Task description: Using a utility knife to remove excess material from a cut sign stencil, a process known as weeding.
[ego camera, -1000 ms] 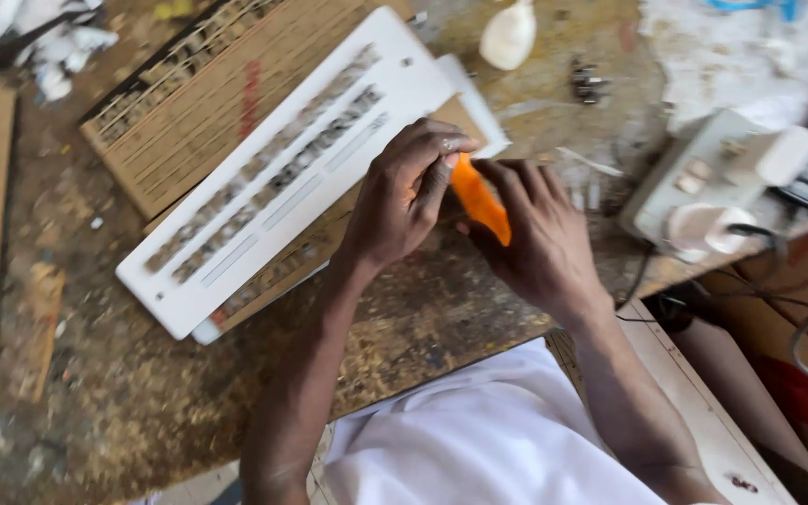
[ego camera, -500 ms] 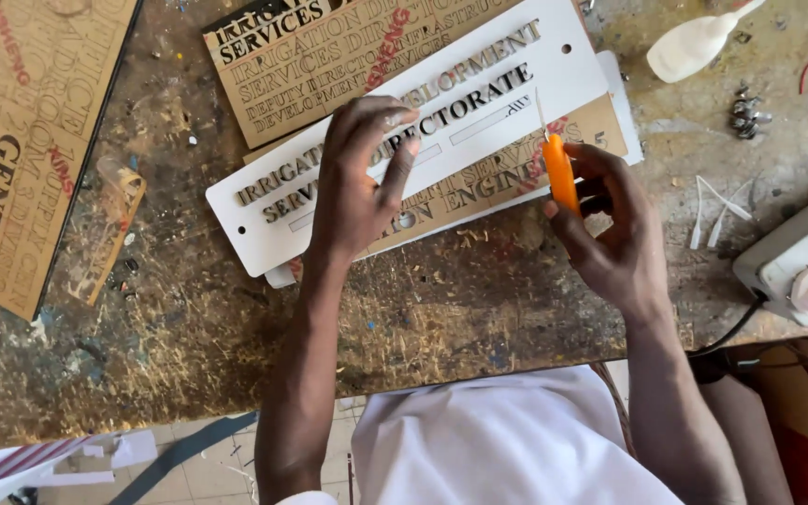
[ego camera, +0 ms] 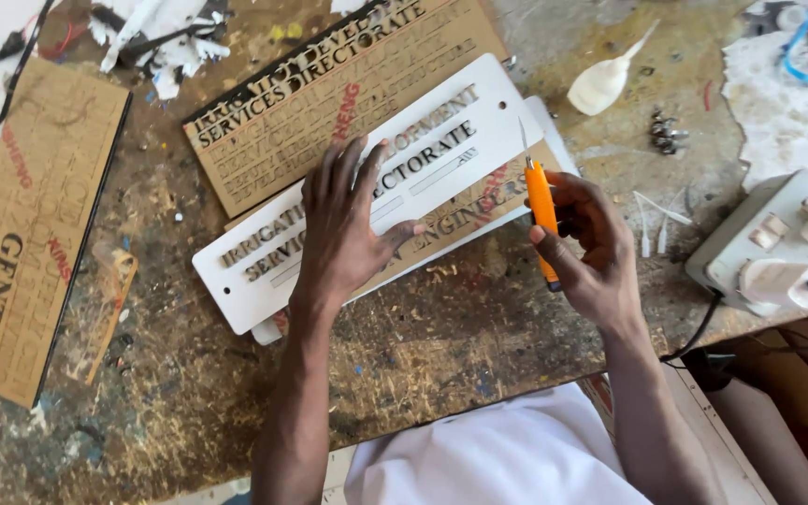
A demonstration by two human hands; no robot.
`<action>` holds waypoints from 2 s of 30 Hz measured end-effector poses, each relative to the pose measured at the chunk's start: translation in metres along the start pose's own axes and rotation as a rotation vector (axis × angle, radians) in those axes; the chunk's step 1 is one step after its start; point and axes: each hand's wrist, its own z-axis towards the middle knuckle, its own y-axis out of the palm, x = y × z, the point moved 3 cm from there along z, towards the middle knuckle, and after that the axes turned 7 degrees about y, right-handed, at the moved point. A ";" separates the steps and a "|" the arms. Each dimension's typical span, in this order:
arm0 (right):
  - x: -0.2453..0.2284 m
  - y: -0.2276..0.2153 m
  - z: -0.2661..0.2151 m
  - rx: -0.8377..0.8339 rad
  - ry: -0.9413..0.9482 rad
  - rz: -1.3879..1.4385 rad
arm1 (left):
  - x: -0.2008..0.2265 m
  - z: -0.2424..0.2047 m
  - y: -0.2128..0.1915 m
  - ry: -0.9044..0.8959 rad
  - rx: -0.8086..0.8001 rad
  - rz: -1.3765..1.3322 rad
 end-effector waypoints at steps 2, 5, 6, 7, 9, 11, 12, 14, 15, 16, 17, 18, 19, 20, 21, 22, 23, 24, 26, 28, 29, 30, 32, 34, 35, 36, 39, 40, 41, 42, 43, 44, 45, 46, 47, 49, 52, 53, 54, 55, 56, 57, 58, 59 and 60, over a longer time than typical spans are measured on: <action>0.000 -0.005 -0.003 0.023 -0.023 0.025 | 0.020 0.006 -0.005 0.027 0.012 -0.025; -0.008 -0.019 -0.012 0.089 -0.136 0.034 | 0.055 0.020 0.001 0.153 0.040 -0.123; -0.012 -0.026 -0.016 0.120 -0.228 0.026 | 0.068 0.026 0.006 0.242 0.057 -0.185; -0.016 -0.034 -0.023 0.146 -0.225 0.012 | 0.081 0.036 0.013 0.267 0.051 -0.200; -0.024 -0.050 -0.037 0.197 -0.245 0.064 | 0.110 0.055 0.024 0.447 0.116 -0.396; -0.034 -0.064 -0.059 0.247 -0.230 0.076 | 0.147 0.071 0.040 0.519 0.106 -0.462; -0.038 -0.070 -0.068 0.268 -0.219 0.098 | 0.166 0.079 0.047 0.567 0.107 -0.514; -0.026 -0.091 -0.087 0.352 -0.221 0.065 | 0.201 0.095 0.060 0.624 0.072 -0.550; -0.020 -0.102 -0.097 0.419 -0.233 0.035 | 0.220 0.103 0.066 0.673 0.053 -0.576; -0.025 -0.111 -0.100 0.441 -0.221 0.035 | 0.236 0.107 0.071 0.684 0.032 -0.586; -0.031 -0.121 -0.102 0.464 -0.208 -0.038 | 0.252 0.113 0.075 0.682 0.016 -0.624; -0.037 -0.131 -0.104 0.486 -0.194 -0.111 | 0.269 0.119 0.079 0.680 -0.001 -0.661; -0.051 -0.142 -0.108 0.502 -0.191 -0.115 | 0.283 0.128 0.085 0.693 -0.010 -0.667; -0.061 -0.151 -0.111 0.465 -0.053 -0.121 | 0.296 0.137 0.091 0.693 -0.023 -0.676; -0.072 -0.159 -0.114 0.429 0.085 -0.125 | 0.310 0.146 0.096 0.694 -0.037 -0.686; -0.069 -0.177 -0.122 0.447 0.090 -0.128 | 0.320 0.156 0.110 0.708 -0.047 -0.695; -0.066 -0.194 -0.131 0.422 0.015 0.018 | 0.328 0.165 0.124 0.678 -0.032 -0.671; -0.064 -0.210 -0.139 0.396 -0.061 0.161 | 0.336 0.174 0.138 0.649 -0.016 -0.646; -0.071 -0.237 -0.144 0.470 -0.109 0.014 | 0.352 0.188 0.149 0.633 -0.008 -0.621; -0.064 -0.253 -0.129 0.552 -0.149 -0.103 | 0.357 0.208 0.160 0.615 -0.021 -0.574; -0.058 -0.261 -0.120 0.597 -0.149 -0.272 | 0.362 0.216 0.173 0.576 -0.085 -0.569; -0.050 -0.267 -0.111 0.633 -0.147 -0.443 | 0.366 0.224 0.186 0.537 -0.149 -0.562; -0.005 -0.290 -0.095 0.654 -0.011 -0.453 | 0.376 0.247 0.195 0.452 -0.304 -0.607; 0.030 -0.314 -0.081 0.651 0.100 -0.476 | 0.388 0.270 0.215 0.353 -0.424 -0.654; 0.044 -0.321 -0.075 0.663 0.111 -0.457 | 0.391 0.279 0.230 0.339 -0.482 -0.676; 0.058 -0.328 -0.069 0.675 0.123 -0.438 | 0.394 0.289 0.245 0.324 -0.540 -0.700; 0.071 -0.337 -0.063 0.663 0.098 -0.359 | 0.397 0.292 0.267 0.322 -0.553 -0.738; 0.071 -0.336 -0.060 0.654 0.099 -0.352 | 0.396 0.290 0.262 0.312 -0.551 -0.734; 0.071 -0.337 -0.058 0.677 0.116 -0.270 | 0.397 0.288 0.259 0.305 -0.575 -0.800; 0.071 -0.337 -0.057 0.698 0.133 -0.188 | 0.398 0.286 0.255 0.298 -0.600 -0.867; 0.068 -0.341 -0.056 0.706 0.131 -0.193 | 0.397 0.289 0.262 0.307 -0.601 -0.870; 0.066 -0.344 -0.054 0.678 0.118 -0.172 | 0.395 0.291 0.269 0.290 -0.607 -0.982; 0.065 -0.346 -0.051 0.634 0.108 -0.150 | 0.389 0.291 0.275 0.255 -0.604 -1.096; 0.066 -0.351 -0.048 0.625 0.111 -0.154 | 0.385 0.288 0.259 0.248 -0.599 -1.101; 0.065 -0.354 -0.045 0.571 0.031 -0.181 | 0.382 0.283 0.245 0.200 -0.654 -1.151; 0.054 -0.352 -0.036 0.512 -0.052 -0.209 | 0.376 0.277 0.227 0.151 -0.704 -1.203; 0.025 -0.336 -0.017 0.470 -0.080 -0.221 | 0.367 0.274 0.216 0.009 -0.727 -1.444; 0.016 -0.333 -0.012 0.482 -0.068 -0.292 | 0.363 0.274 0.210 0.014 -0.703 -1.499; 0.007 -0.329 -0.006 0.492 -0.057 -0.364 | 0.360 0.275 0.205 0.019 -0.678 -1.553; 0.002 -0.328 -0.003 0.487 -0.067 -0.367 | 0.359 0.275 0.196 0.025 -0.666 -1.553; -0.002 -0.329 -0.001 0.514 -0.035 -0.376 | 0.357 0.275 0.187 -0.035 -0.643 -1.636; -0.005 -0.328 0.000 0.538 0.005 -0.384 | 0.355 0.272 0.180 -0.104 -0.620 -1.721; -0.006 -0.332 -0.001 0.529 0.002 -0.385 | 0.349 0.275 0.194 -0.107 -0.610 -1.724; -0.006 -0.336 -0.004 0.566 -0.004 -0.385 | 0.344 0.276 0.206 -0.064 -0.561 -1.887; -0.006 -0.339 -0.007 0.604 -0.010 -0.385 | 0.337 0.276 0.217 -0.017 -0.505 -2.048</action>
